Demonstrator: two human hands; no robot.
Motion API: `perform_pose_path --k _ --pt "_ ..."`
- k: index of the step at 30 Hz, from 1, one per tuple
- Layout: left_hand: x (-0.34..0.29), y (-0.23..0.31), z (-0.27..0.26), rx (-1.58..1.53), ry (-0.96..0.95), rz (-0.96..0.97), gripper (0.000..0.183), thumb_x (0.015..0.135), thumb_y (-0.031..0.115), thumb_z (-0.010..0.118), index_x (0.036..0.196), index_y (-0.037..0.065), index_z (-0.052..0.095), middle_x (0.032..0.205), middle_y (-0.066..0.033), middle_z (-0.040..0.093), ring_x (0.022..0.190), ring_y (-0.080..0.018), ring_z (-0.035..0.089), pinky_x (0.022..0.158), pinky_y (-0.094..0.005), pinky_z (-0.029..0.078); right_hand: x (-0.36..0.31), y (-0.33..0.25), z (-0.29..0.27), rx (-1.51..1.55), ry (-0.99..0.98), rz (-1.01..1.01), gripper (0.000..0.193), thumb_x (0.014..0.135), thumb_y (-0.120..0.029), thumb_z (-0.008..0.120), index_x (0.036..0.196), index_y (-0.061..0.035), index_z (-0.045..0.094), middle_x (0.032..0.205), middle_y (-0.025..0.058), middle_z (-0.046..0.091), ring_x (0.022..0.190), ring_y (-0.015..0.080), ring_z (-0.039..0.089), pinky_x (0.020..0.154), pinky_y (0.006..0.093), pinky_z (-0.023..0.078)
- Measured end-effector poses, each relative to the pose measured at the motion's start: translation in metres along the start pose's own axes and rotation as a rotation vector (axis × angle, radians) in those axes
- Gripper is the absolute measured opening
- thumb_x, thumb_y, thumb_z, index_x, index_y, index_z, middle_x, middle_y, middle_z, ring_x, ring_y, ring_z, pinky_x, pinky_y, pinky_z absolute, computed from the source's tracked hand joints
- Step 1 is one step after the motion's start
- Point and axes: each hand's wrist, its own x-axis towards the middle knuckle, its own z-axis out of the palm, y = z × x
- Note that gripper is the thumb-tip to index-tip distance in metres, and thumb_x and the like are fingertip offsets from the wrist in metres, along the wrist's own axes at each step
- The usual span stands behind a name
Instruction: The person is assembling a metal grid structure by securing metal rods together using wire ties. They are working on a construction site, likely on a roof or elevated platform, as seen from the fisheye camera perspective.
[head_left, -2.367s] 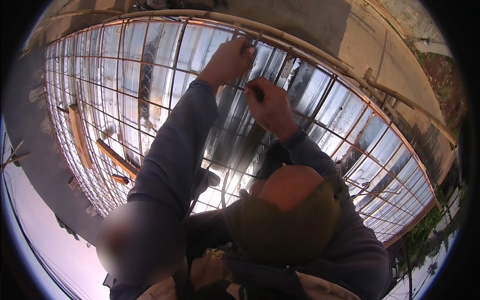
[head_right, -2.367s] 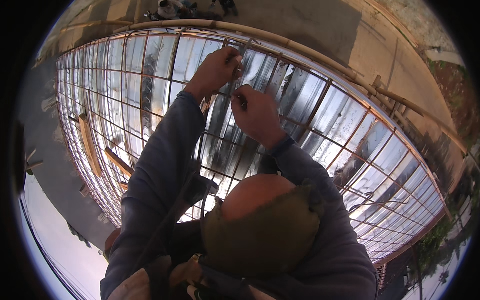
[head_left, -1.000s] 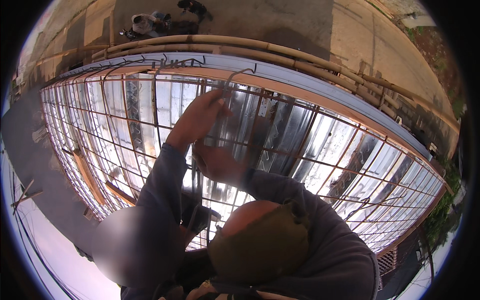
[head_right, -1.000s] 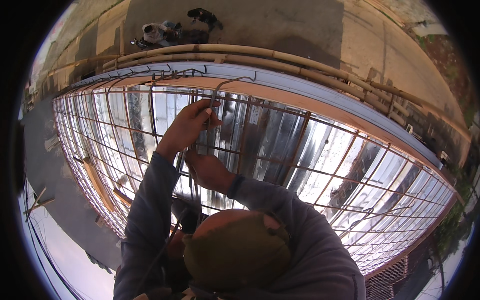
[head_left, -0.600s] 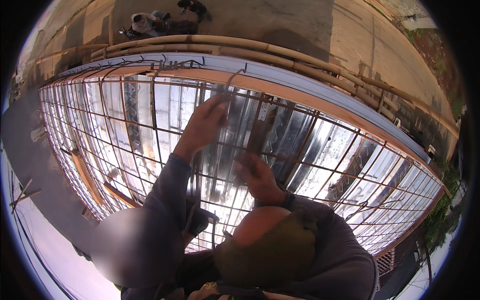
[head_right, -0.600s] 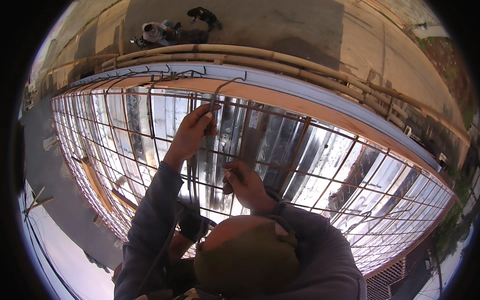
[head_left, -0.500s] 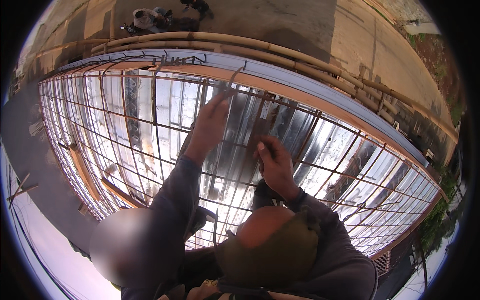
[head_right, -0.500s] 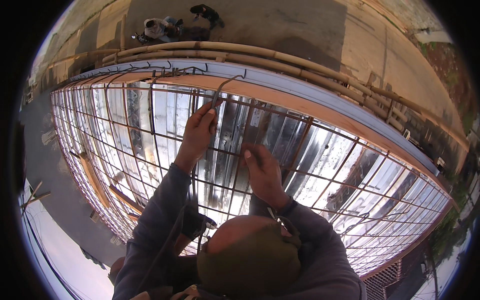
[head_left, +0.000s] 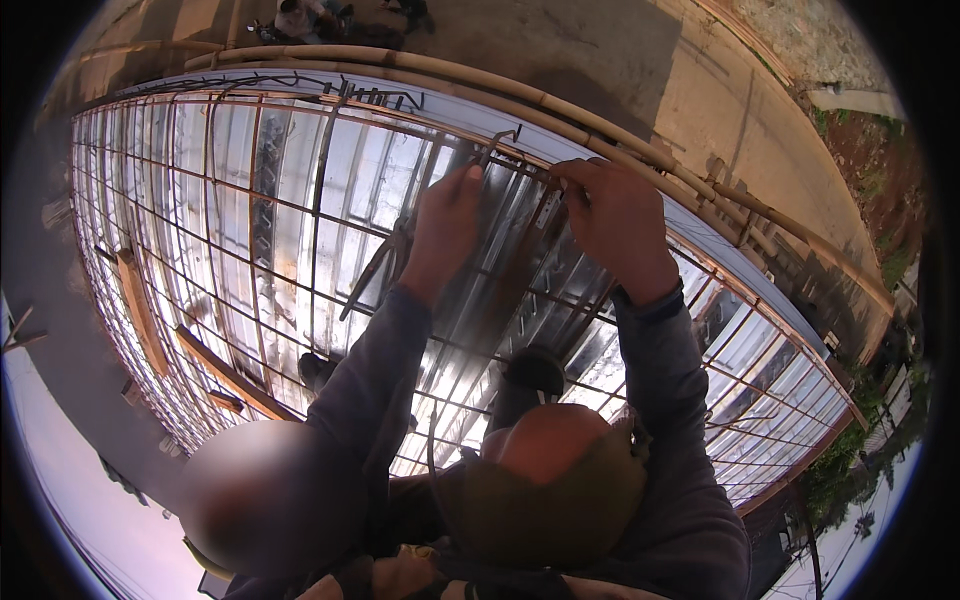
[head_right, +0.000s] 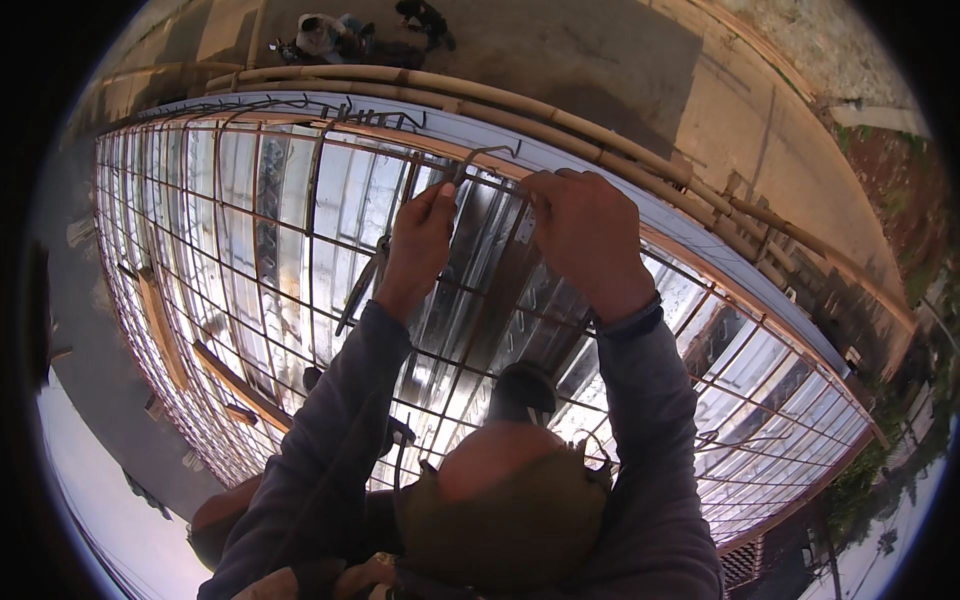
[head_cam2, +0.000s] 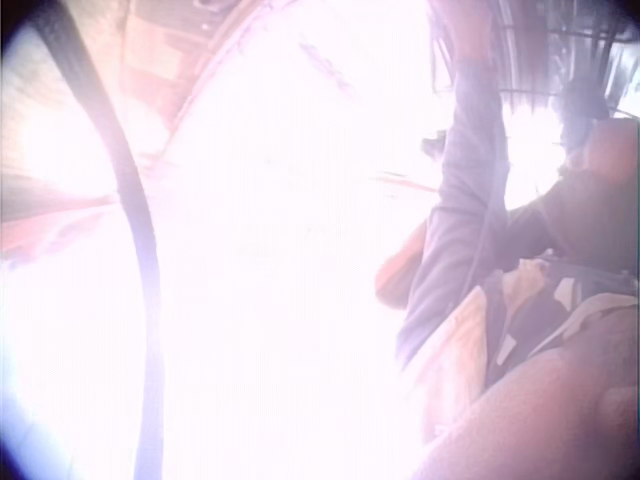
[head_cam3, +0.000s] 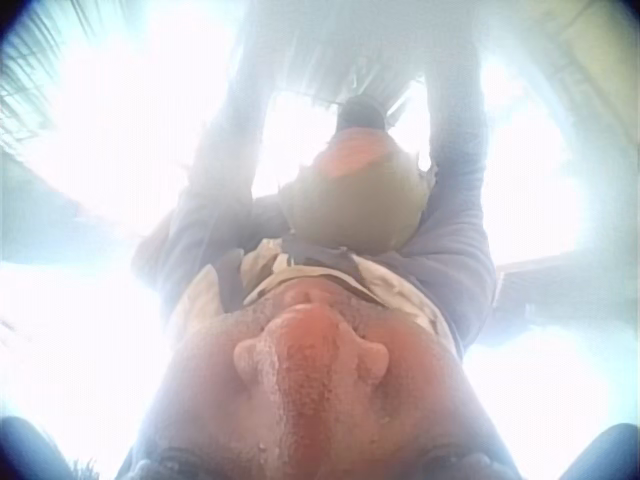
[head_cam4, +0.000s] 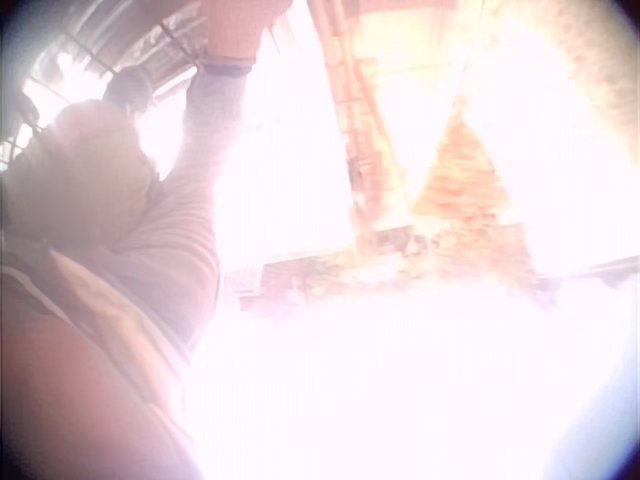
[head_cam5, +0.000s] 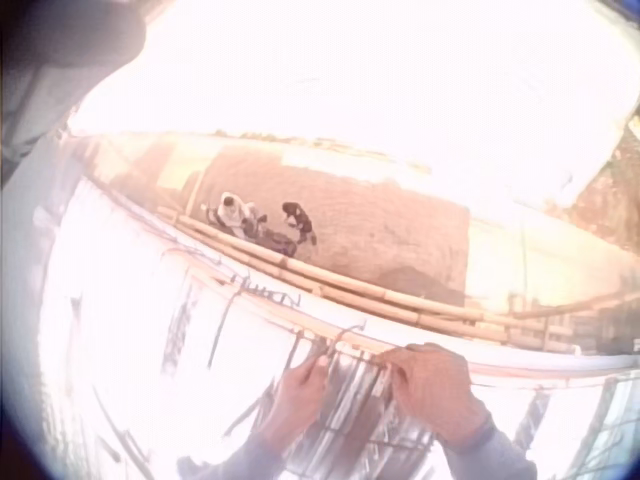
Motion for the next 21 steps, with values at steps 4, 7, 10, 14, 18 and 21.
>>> perform_pose_path --k 4,7,10,14,18,21 --pt "-0.004 0.002 0.005 -0.037 0.052 0.067 0.044 0.117 0.035 0.056 0.124 -0.005 0.072 0.078 -0.0131 0.066 0.076 -0.0161 0.058 0.074 -0.0384 0.05 0.032 0.005 -0.001 -0.093 0.01 -0.207 0.019 0.093 -0.01 0.072 0.107 -0.0145 0.083 0.094 0.0101 0.079 0.093 0.0318 0.076 0.083 0.0468 0.059" --pt "-0.004 0.001 0.005 -0.084 0.074 0.097 0.044 0.115 0.035 0.059 0.127 -0.005 0.072 0.081 -0.015 0.07 0.077 -0.019 0.064 0.075 -0.0384 0.052 0.058 0.0 0.004 -0.221 -0.044 -0.346 0.02 0.094 -0.009 0.071 0.108 -0.0151 0.084 0.089 0.0081 0.077 0.09 0.0314 0.074 0.083 0.0471 0.055" --pt "-0.004 0.0 0.005 -0.123 0.105 0.083 0.046 0.113 0.036 0.063 0.13 -0.004 0.074 0.083 -0.0141 0.074 0.079 -0.0204 0.07 0.077 -0.0378 0.054 0.089 -0.003 0.01 -0.443 -0.148 -0.522 0.022 0.096 -0.009 0.07 0.108 -0.0193 0.085 0.087 0.004 0.076 0.089 0.0275 0.074 0.086 0.0449 0.05" --pt "-0.007 0.007 0.006 -0.193 0.087 -0.022 0.047 0.111 0.037 0.07 0.135 -0.004 0.074 0.086 -0.0033 0.071 0.078 -0.0103 0.061 0.072 -0.0295 0.047 0.131 -0.005 0.015 -0.643 -0.267 -0.742 0.026 0.096 -0.01 0.07 0.107 -0.0279 0.086 0.086 -0.0036 0.076 0.091 0.0199 0.072 0.094 0.0433 0.043" --pt "-0.008 0.001 0.001 -0.304 0.06 -0.058 0.049 0.108 0.037 0.075 0.135 -0.003 0.074 0.091 0.0006 0.073 0.077 -0.005 0.055 0.07 -0.0259 0.045 0.152 -0.022 0.017 -0.619 -0.4 -0.831 0.025 0.098 -0.012 0.068 0.101 -0.0287 0.086 0.089 -0.0047 0.079 0.097 0.0188 0.074 0.103 0.0483 0.039" --pt "-0.005 -0.005 0.001 -0.428 0.056 -0.044 0.044 0.107 0.036 0.076 0.131 -0.002 0.076 0.095 0.0002 0.076 0.077 -0.0044 0.055 0.07 -0.0262 0.045 0.153 -0.028 0.022 -0.563 -0.535 -0.792 0.026 0.096 -0.008 0.072 0.104 -0.0282 0.086 0.094 -0.0064 0.077 0.102 0.0189 0.069 0.103 0.0477 0.036"
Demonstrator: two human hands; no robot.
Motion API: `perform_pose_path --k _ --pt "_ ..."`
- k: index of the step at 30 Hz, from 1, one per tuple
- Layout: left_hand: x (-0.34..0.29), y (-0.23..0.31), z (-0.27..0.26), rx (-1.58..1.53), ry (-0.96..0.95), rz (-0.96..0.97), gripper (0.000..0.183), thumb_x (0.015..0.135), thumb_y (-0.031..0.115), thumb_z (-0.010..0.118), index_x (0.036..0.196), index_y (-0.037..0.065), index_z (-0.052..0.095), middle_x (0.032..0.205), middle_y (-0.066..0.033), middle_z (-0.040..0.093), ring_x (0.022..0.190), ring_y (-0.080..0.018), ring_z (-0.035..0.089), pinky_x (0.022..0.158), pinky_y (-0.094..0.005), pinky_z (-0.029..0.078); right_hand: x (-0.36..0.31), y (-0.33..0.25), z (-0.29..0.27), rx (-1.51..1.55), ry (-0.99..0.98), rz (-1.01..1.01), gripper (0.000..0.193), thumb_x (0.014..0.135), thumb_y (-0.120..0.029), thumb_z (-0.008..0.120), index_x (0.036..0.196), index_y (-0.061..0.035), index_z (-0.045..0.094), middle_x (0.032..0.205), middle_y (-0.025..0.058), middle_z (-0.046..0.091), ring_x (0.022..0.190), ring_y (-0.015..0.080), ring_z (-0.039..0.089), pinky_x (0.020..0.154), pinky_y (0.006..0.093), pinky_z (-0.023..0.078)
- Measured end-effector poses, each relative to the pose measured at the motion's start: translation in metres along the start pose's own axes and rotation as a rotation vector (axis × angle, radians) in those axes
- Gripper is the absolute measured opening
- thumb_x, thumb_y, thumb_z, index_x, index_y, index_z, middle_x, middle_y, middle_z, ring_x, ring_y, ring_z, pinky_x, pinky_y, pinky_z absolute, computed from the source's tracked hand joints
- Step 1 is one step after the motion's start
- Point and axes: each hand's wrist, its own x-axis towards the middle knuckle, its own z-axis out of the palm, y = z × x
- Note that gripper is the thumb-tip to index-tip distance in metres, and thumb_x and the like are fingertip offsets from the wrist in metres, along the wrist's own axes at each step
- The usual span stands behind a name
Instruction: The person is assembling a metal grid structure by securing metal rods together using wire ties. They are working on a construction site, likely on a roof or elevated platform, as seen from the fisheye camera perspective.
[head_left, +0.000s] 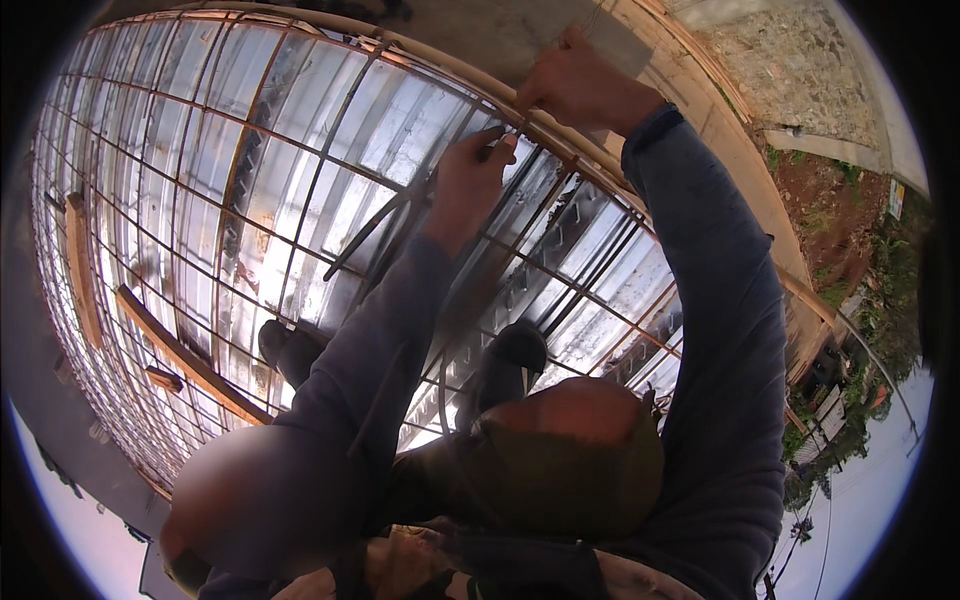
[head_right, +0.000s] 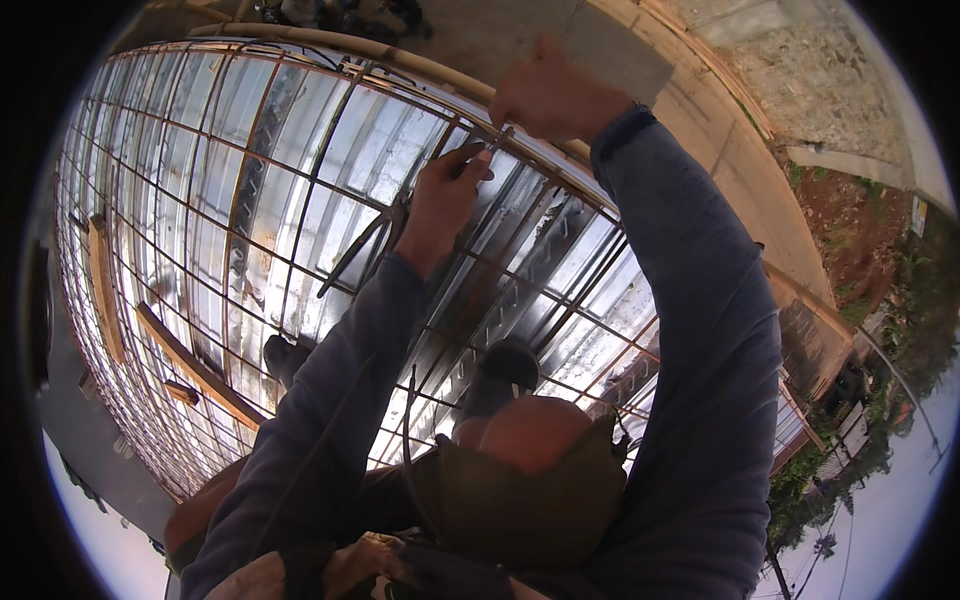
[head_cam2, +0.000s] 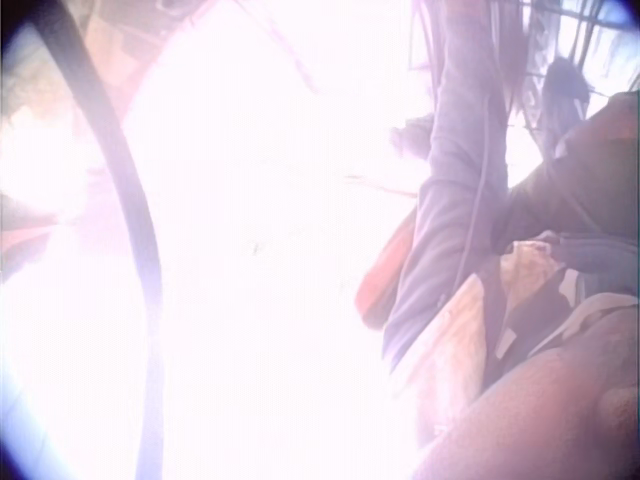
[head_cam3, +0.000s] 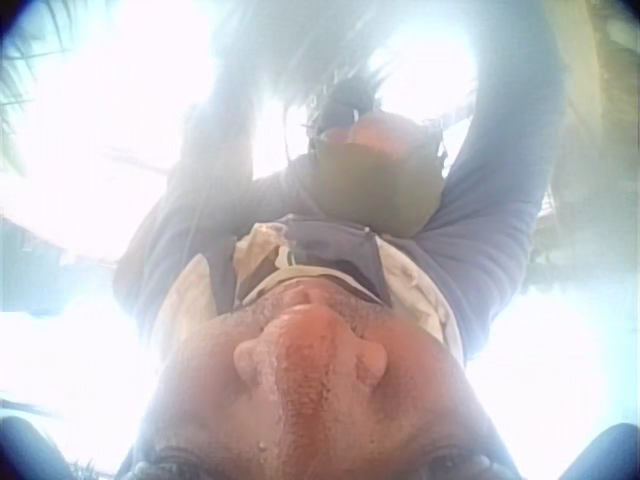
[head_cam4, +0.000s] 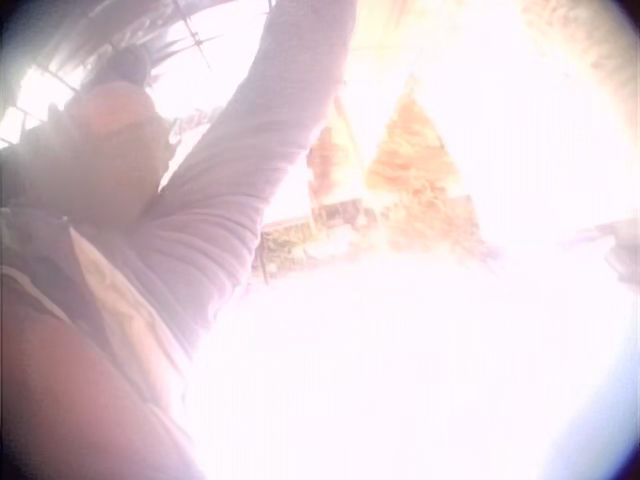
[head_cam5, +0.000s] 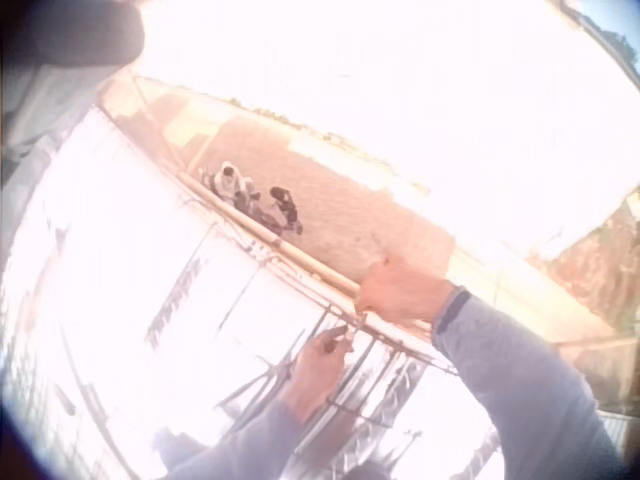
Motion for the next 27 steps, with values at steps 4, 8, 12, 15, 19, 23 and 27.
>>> perform_pose_path --k 4,8,12,15,19,23,27 --pt "0.007 -0.01 0.007 -0.044 0.02 0.046 0.036 0.105 0.027 0.081 0.127 0.001 0.075 0.097 0.0006 0.076 0.074 -0.0036 0.055 0.065 -0.0242 0.044 -0.005 -0.001 0.016 0.203 -0.009 0.052 0.022 0.096 -0.006 0.07 0.104 -0.0213 0.085 0.101 -0.001 0.078 0.105 0.023 0.07 0.105 0.0487 0.04" --pt "0.011 -0.019 0.005 -0.071 0.115 0.075 0.035 0.101 0.02 0.084 0.127 -0.001 0.075 0.11 -0.0084 0.079 0.096 -0.015 0.068 0.084 -0.0319 0.052 -0.002 -0.008 0.017 0.552 -0.024 0.189 0.017 0.094 -0.007 0.071 0.107 -0.0109 0.082 0.104 0.0084 0.076 0.104 0.0316 0.072 0.098 0.0475 0.053" --pt "0.007 -0.015 0.012 -0.075 0.161 0.183 0.038 0.098 0.014 0.085 0.13 -0.001 0.071 0.115 -0.0124 0.081 0.11 -0.0219 0.075 0.097 -0.0368 0.056 0.0 0.006 0.033 0.595 0.06 0.087 0.017 0.094 -0.006 0.071 0.109 -0.0061 0.08 0.105 0.0161 0.074 0.102 0.0366 0.073 0.091 0.0464 0.057" --pt "0.005 -0.016 0.018 -0.032 0.217 0.301 0.036 0.098 0.011 0.085 0.128 0.001 0.069 0.115 -0.0124 0.08 0.11 -0.0226 0.076 0.098 -0.0369 0.056 0.004 0.008 0.045 0.631 0.083 0.071 0.018 0.095 -0.005 0.07 0.11 -0.0057 0.079 0.105 0.0169 0.074 0.102 0.0355 0.073 0.092 0.0462 0.057" --pt "0.003 -0.015 0.025 0.095 0.283 0.421 0.031 0.097 0.01 0.085 0.122 0.002 0.069 0.113 -0.012 0.08 0.108 -0.0229 0.076 0.095 -0.0367 0.057 0.007 0.016 0.053 0.684 0.027 0.024 0.02 0.095 -0.006 0.071 0.113 -0.0052 0.077 0.106 0.0161 0.074 0.102 0.0342 0.072 0.093 0.0461 0.056" --pt "-0.001 -0.016 0.018 0.099 0.292 0.415 0.031 0.099 0.011 0.084 0.123 0.0 0.068 0.113 -0.011 0.081 0.1 -0.0161 0.073 0.088 -0.0317 0.056 0.002 -0.021 0.022 0.774 -0.034 0.238 0.019 0.097 -0.013 0.076 0.114 -0.0051 0.076 0.107 0.0146 0.073 0.107 0.0334 0.071 0.095 0.0456 0.055" --pt "-0.003 -0.012 0.023 0.021 0.24 0.423 0.028 0.101 0.013 0.083 0.123 0.0 0.07 0.111 -0.0091 0.081 0.094 -0.011 0.071 0.082 -0.0284 0.054 -0.026 -0.037 0.051 0.695 0.395 0.157 0.023 0.097 -0.023 0.082 0.111 -0.0057 0.078 0.107 0.0136 0.073 0.108 0.0338 0.069 0.095 0.0457 0.055"
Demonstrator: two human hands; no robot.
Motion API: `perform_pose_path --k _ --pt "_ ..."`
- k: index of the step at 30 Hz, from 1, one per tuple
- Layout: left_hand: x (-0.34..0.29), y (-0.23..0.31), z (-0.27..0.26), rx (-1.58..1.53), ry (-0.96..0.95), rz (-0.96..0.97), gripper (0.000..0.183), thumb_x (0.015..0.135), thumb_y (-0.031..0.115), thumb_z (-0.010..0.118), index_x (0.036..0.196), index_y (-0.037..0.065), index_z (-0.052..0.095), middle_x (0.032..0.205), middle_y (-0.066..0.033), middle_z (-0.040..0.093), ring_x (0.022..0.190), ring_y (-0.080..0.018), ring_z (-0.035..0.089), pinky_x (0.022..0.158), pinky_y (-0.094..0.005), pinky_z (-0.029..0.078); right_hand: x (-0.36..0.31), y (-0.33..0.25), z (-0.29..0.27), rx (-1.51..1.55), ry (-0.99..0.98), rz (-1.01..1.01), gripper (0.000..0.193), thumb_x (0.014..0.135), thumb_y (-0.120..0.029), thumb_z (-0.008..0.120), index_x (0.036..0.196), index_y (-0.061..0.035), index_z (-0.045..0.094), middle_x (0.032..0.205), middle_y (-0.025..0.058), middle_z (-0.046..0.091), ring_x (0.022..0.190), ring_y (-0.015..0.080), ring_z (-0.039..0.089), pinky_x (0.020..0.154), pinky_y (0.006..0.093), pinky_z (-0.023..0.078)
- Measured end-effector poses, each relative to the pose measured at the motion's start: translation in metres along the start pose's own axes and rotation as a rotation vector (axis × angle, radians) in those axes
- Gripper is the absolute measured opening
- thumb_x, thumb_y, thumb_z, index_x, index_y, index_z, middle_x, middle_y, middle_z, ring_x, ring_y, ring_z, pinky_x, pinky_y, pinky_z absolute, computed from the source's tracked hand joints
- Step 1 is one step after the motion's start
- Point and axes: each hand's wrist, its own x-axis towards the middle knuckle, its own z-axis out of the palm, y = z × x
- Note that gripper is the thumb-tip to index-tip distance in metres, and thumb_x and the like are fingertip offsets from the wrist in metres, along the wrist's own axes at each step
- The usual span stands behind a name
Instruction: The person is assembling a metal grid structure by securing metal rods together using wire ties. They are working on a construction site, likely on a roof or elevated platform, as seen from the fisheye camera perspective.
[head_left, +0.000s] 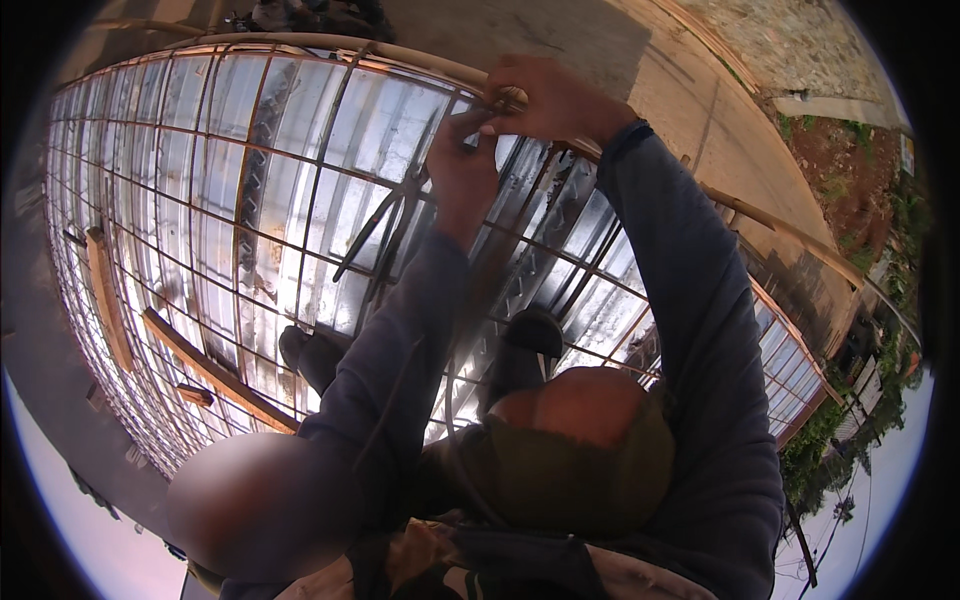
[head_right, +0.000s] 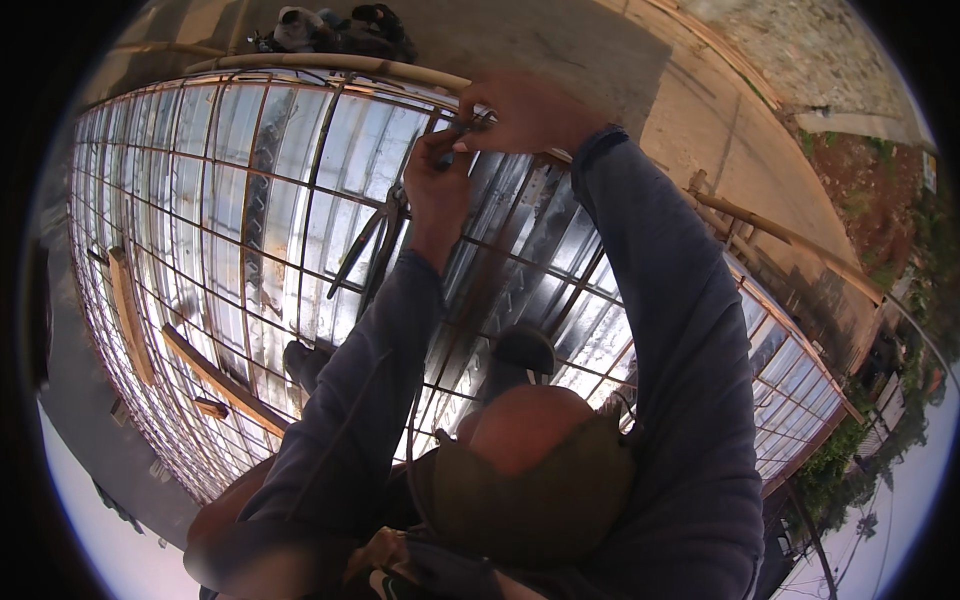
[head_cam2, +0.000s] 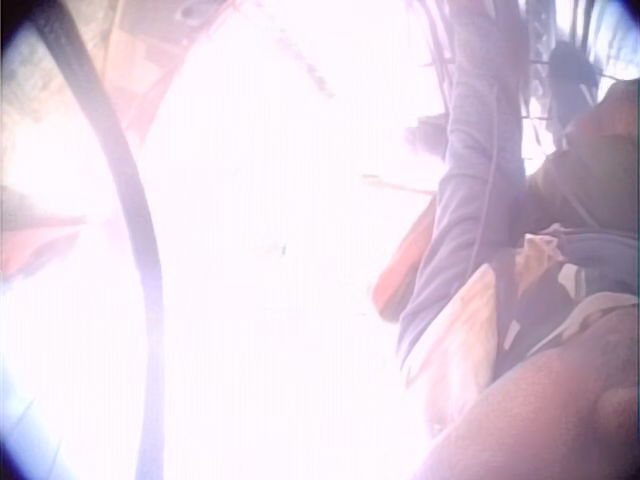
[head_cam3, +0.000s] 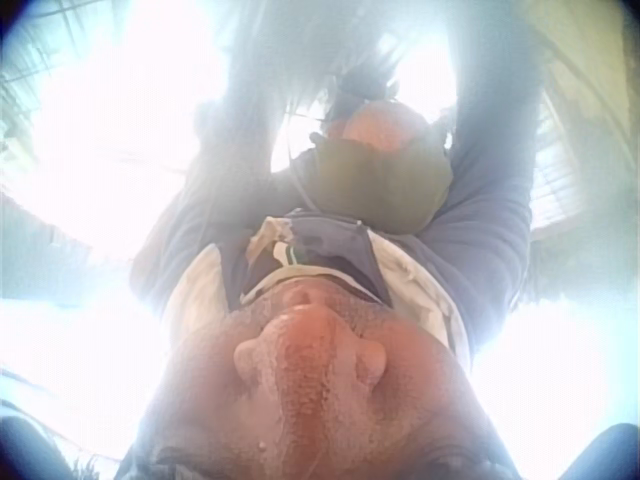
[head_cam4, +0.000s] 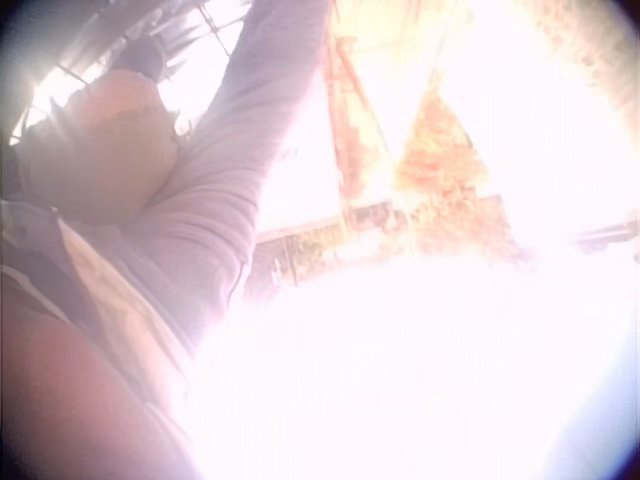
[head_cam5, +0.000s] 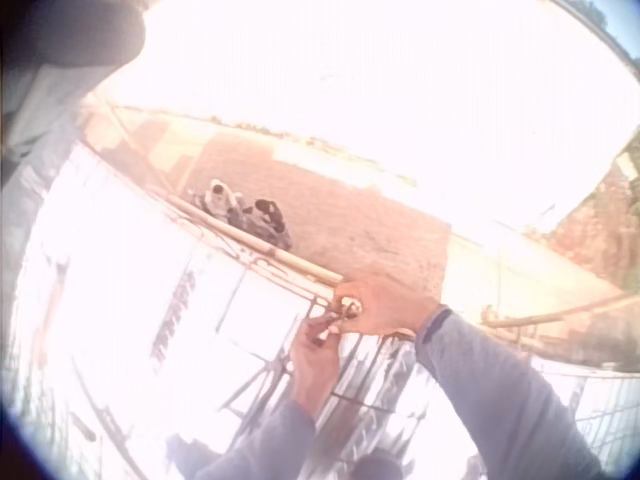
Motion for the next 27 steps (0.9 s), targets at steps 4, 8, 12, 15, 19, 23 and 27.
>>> perform_pose_path --k 4,8,12,15,19,23,27 --pt "0.003 0.0 -0.004 0.044 -0.043 -0.04 0.025 0.102 0.013 0.082 0.121 0.0 0.072 0.104 -0.0072 0.079 0.09 -0.0083 0.069 0.076 -0.0247 0.053 -0.01 -0.009 0.025 -0.03 0.16 -0.012 0.019 0.097 -0.022 0.082 0.108 -0.007 0.079 0.107 0.013 0.073 0.107 0.0364 0.068 0.093 0.048 0.054" --pt "0.004 -0.008 0.002 -0.064 -0.007 -0.076 0.025 0.104 0.009 0.076 0.126 -0.001 0.072 0.105 -0.0071 0.078 0.085 -0.0082 0.067 0.071 -0.0235 0.051 -0.028 -0.023 0.057 -0.119 0.429 0.051 0.014 0.1 -0.021 0.075 0.105 -0.0082 0.077 0.106 0.0103 0.073 0.107 0.036 0.067 0.094 0.0511 0.05" --pt "0.009 -0.002 -0.007 -0.108 -0.132 -0.224 0.03 0.105 0.007 0.071 0.133 -0.003 0.07 0.105 -0.0069 0.078 0.085 -0.0083 0.068 0.072 -0.024 0.053 -0.027 -0.03 0.073 -0.013 0.597 0.121 0.014 0.102 -0.022 0.072 0.103 -0.0086 0.076 0.104 0.0101 0.072 0.107 0.0355 0.067 0.094 0.0543 0.048" --pt "0.013 -0.003 -0.016 -0.076 -0.168 -0.281 0.033 0.105 0.007 0.07 0.136 -0.004 0.069 0.106 -0.0063 0.078 0.087 -0.008 0.069 0.073 -0.0237 0.053 -0.025 -0.038 0.076 -0.11 0.602 0.152 0.017 0.103 -0.021 0.072 0.106 -0.0045 0.074 0.103 0.0136 0.072 0.105 0.0374 0.066 0.092 0.0507 0.051" --pt "0.016 -0.004 -0.014 -0.259 -0.197 -0.364 0.037 0.107 0.013 0.07 0.14 -0.002 0.073 0.106 -0.0041 0.08 0.086 -0.0088 0.069 0.074 -0.0255 0.054 -0.024 -0.036 0.082 -0.04 0.64 0.244 0.021 0.106 -0.025 0.071 0.107 -0.0039 0.074 0.101 0.0153 0.072 0.103 0.0376 0.067 0.093 0.0514 0.05" --pt "0.019 -0.004 -0.018 -0.27 -0.266 -0.434 0.042 0.108 0.02 0.07 0.145 0.0 0.072 0.106 -0.001 0.077 0.086 -0.0068 0.065 0.073 -0.0241 0.051 -0.021 -0.028 0.081 -0.049 0.603 0.301 0.024 0.108 -0.027 0.069 0.11 -0.0027 0.073 0.104 0.0174 0.074 0.098 0.0356 0.072 0.094 0.0508 0.05" --pt "0.022 -0.006 -0.019 -0.22 -0.315 -0.494 0.044 0.11 0.023 0.071 0.147 0.0 0.069 0.11 -0.0019 0.075 0.091 -0.0065 0.064 0.076 -0.0253 0.051 -0.012 -0.03 0.074 0.442 0.501 0.605 0.023 0.108 -0.03 0.066 0.115 -0.0092 0.074 0.105 0.0098 0.076 0.119 0.0342 0.068 0.112 0.0594 0.036"
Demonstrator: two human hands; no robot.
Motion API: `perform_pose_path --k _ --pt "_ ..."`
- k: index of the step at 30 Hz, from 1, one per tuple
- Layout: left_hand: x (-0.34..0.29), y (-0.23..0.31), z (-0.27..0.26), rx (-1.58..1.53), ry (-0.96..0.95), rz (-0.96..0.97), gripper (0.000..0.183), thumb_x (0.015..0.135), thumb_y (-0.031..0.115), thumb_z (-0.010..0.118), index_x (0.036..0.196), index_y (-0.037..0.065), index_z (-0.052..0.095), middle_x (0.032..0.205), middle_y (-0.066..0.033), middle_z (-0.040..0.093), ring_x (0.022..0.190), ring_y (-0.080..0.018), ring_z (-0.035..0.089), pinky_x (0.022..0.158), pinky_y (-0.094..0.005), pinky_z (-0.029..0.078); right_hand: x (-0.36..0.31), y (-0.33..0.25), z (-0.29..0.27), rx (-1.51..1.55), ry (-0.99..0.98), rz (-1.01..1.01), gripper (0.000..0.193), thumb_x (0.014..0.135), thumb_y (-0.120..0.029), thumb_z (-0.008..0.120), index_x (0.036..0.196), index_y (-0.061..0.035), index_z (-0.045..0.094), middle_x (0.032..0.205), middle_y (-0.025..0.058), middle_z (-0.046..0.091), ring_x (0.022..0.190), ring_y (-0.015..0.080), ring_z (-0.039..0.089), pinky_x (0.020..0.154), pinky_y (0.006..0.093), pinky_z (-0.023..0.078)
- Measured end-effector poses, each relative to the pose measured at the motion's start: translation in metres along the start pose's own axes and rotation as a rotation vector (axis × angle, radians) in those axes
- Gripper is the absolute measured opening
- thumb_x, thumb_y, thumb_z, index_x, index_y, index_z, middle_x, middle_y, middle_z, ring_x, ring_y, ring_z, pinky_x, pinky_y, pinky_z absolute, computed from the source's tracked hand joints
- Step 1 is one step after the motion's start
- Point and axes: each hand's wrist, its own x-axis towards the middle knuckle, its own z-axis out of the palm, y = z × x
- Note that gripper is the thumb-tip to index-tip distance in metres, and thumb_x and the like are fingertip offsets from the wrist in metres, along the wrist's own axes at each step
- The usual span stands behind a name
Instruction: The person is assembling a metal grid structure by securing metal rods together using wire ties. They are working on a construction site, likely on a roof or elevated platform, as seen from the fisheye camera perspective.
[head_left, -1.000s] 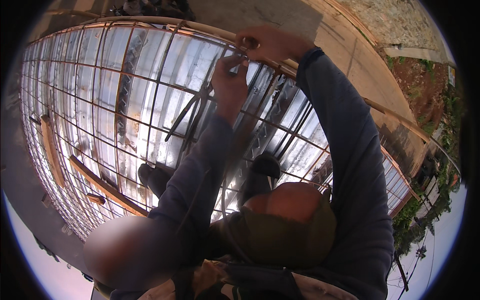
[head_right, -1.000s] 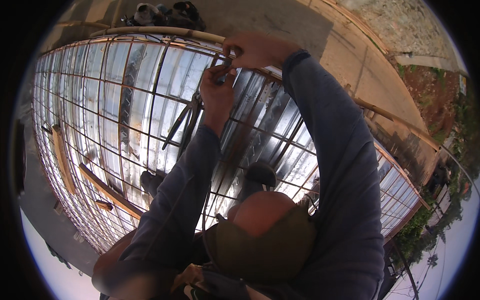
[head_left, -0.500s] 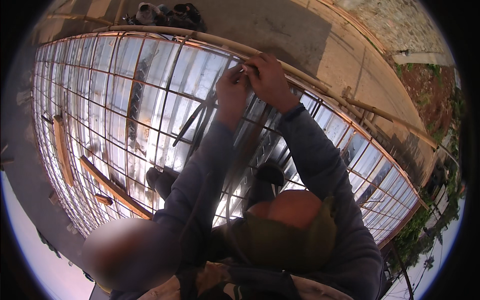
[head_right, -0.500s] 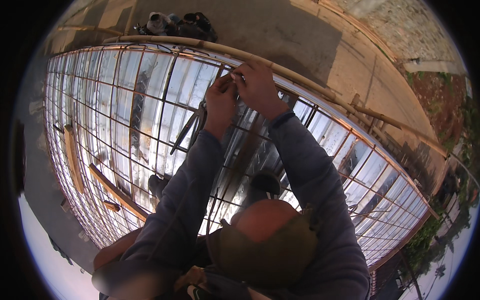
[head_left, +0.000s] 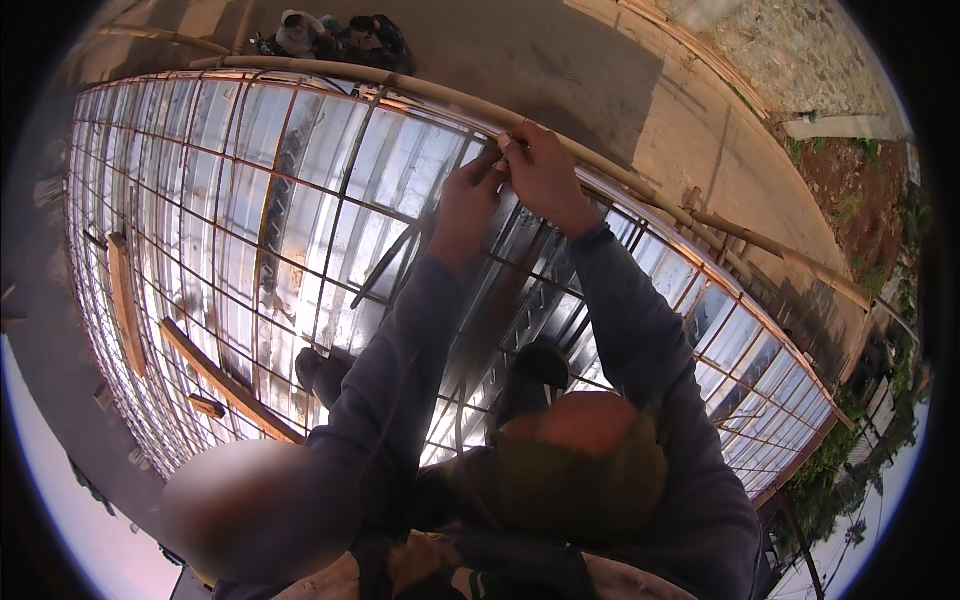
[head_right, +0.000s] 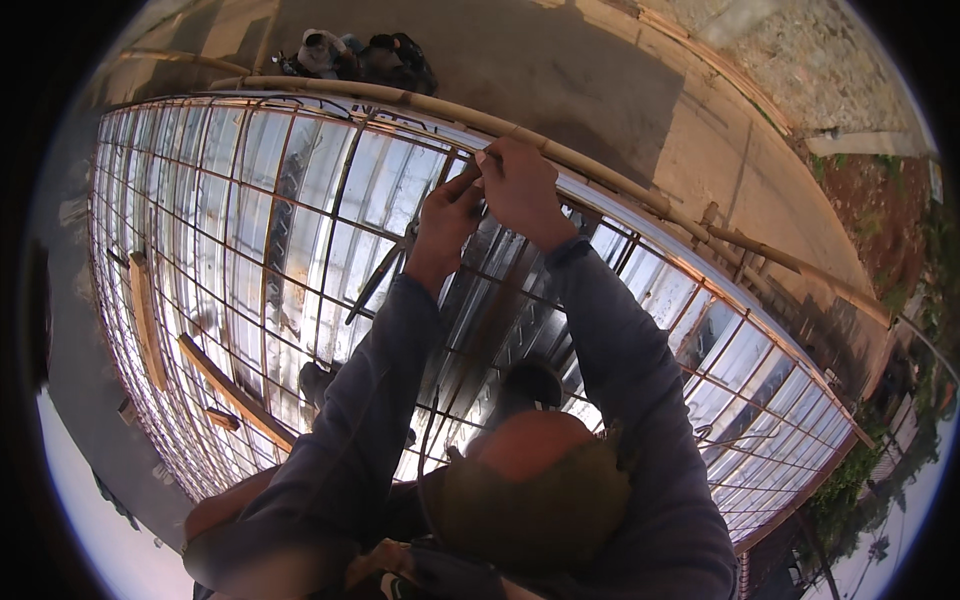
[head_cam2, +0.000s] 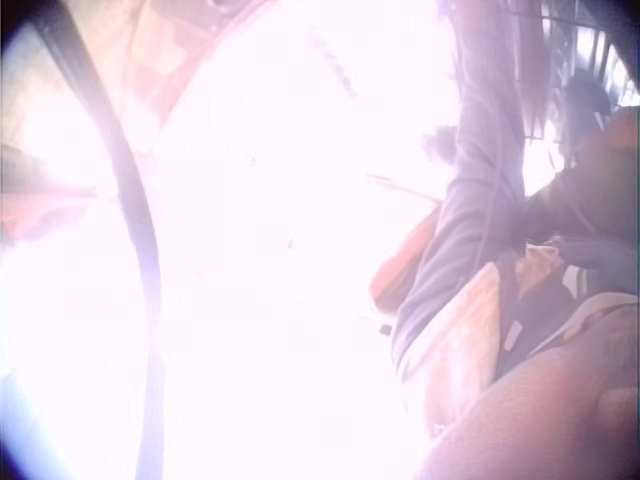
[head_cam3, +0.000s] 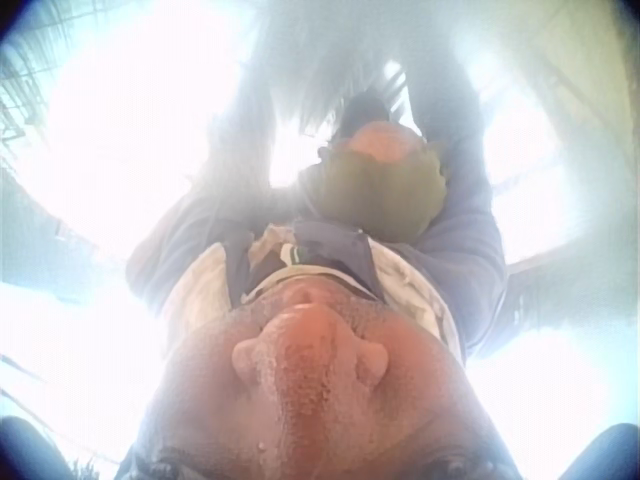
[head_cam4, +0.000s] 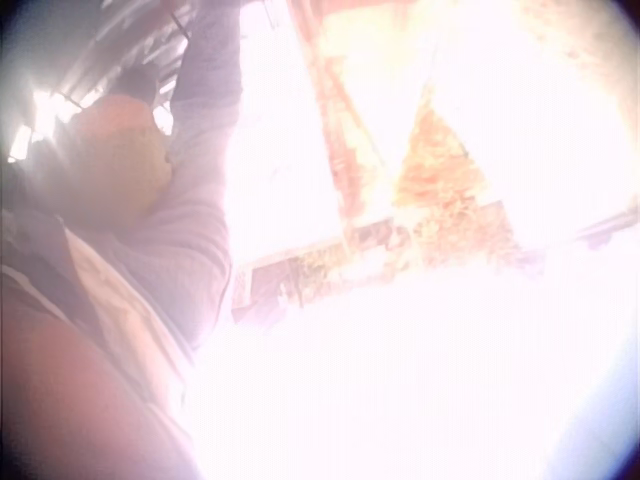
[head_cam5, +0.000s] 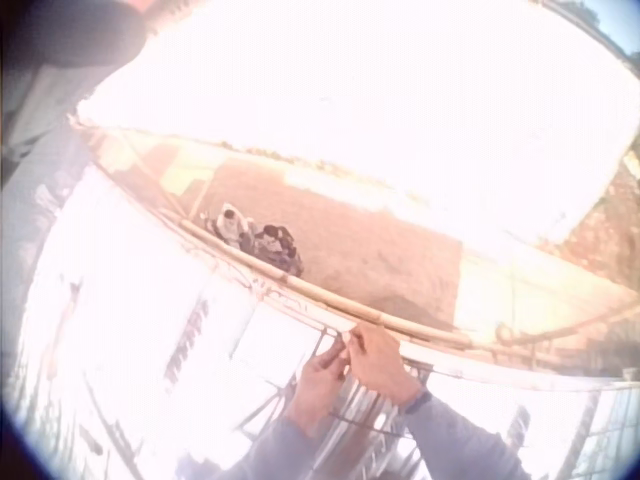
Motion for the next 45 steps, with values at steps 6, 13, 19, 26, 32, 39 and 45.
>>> perform_pose_path --k 6,13,19,26,32,39,45 --pt "-0.006 0.005 -0.005 0.031 -0.044 -0.026 0.045 0.111 0.025 0.072 0.148 0.0 0.066 0.114 -0.0024 0.076 0.096 -0.0063 0.068 0.076 -0.0223 0.052 -0.023 -0.014 0.008 -0.209 0.12 -0.294 0.025 0.111 -0.028 0.061 0.111 -0.0053 0.072 0.105 0.0131 0.074 0.116 0.0346 0.067 0.111 0.0566 0.041" --pt "-0.005 0.009 -0.003 -0.085 -0.119 -0.032 0.041 0.112 0.024 0.071 0.147 0.004 0.069 0.107 0.0056 0.074 0.081 0.0007 0.06 0.062 -0.019 0.042 -0.032 0.005 0.003 -0.079 0.247 -0.236 0.032 0.114 -0.031 0.061 0.116 -0.0005 0.07 0.106 0.0175 0.076 0.099 0.0346 0.075 0.091 0.0442 0.056" --pt "-0.009 0.016 -0.004 -0.06 -0.097 -0.102 0.04 0.113 0.026 0.07 0.147 0.005 0.071 0.096 0.0094 0.068 0.075 0.0031 0.051 0.059 -0.0191 0.037 -0.008 -0.006 -0.03 -0.024 0.137 0.103 0.035 0.112 -0.03 0.061 0.114 0.0033 0.072 0.101 0.0201 0.078 0.099 0.0339 0.077 0.091 0.0437 0.055" --pt "-0.009 0.006 0.009 0.281 0.06 0.049 0.038 0.116 0.033 0.065 0.137 0.004 0.076 0.076 0.0127 0.053 0.065 0.0013 0.041 0.055 -0.0237 0.032 0.024 0.005 -0.05 -0.026 -0.063 0.209 0.035 0.114 -0.032 0.058 0.11 -0.0016 0.074 0.099 0.0033 0.075 0.095 0.0144 0.066 0.087 0.033 0.05" --pt "-0.009 0.003 0.005 0.443 0.067 0.145 0.039 0.117 0.035 0.062 0.132 0.002 0.077 0.073 0.0126 0.049 0.062 0.0007 0.037 0.055 -0.024 0.029 0.014 -0.014 -0.041 0.009 -0.011 -0.003 0.036 0.115 -0.033 0.057 0.111 -0.0018 0.074 0.099 0.0036 0.076 0.091 0.0134 0.064 0.084 0.0321 0.05" --pt "-0.011 0.009 0.008 0.333 0.031 0.097 0.037 0.117 0.035 0.062 0.124 0.003 0.079 0.074 0.0128 0.049 0.064 0.0013 0.038 0.056 -0.0234 0.029 0.008 -0.002 -0.044 -0.062 0.088 0.204 0.026 0.111 -0.027 0.065 0.112 -0.0028 0.076 0.107 0.0101 0.078 0.103 0.0236 0.07 0.092 0.0389 0.054" --pt "-0.006 -0.002 0.009 0.328 0.056 0.184 0.038 0.117 0.034 0.061 0.121 0.001 0.079 0.073 0.0123 0.047 0.065 0.001 0.037 0.056 -0.0236 0.029 0.005 0.015 -0.061 -0.516 0.121 -0.64 0.016 0.1 -0.019 0.077 0.112 -0.0099 0.077 0.116 0.0039 0.075 0.117 0.0277 0.068 0.098 0.0433 0.054"
